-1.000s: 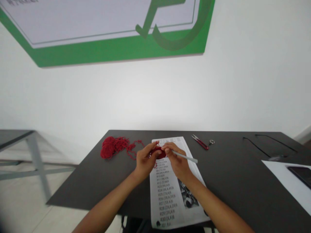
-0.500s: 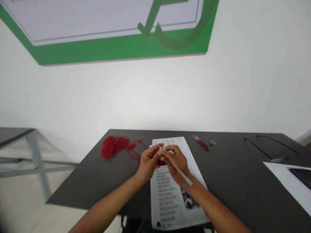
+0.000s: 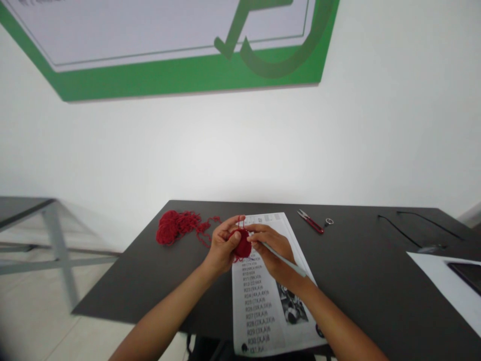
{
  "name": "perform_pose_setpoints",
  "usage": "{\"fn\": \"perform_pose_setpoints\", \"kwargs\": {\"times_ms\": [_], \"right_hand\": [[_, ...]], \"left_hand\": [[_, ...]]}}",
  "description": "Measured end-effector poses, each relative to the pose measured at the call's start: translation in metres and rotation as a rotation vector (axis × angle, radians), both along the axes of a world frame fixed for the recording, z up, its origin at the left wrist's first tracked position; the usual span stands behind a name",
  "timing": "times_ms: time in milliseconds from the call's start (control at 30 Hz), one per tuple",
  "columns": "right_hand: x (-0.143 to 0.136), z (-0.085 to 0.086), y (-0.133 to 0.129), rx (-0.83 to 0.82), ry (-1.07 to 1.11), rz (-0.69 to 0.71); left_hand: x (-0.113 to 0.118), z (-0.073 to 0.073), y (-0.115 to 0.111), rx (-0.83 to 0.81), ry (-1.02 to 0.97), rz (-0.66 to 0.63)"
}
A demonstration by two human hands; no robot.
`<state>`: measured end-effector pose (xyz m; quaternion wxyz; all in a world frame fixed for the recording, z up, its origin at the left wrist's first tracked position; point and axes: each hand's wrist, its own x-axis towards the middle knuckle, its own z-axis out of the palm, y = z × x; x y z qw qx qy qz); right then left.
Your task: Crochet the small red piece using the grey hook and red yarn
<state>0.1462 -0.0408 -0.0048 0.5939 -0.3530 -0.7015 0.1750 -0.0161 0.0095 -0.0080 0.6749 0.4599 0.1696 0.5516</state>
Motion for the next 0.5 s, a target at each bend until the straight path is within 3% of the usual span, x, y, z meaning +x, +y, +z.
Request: {"fn": "perform_pose_setpoints", "kwargs": {"times_ms": [500], "right_hand": [[0.001, 0.006, -0.005, -0.098, 0.101, 0.141]], "left_hand": [[-0.005, 0.015, -0.002, -0.135, -0.159, -0.147]]}}
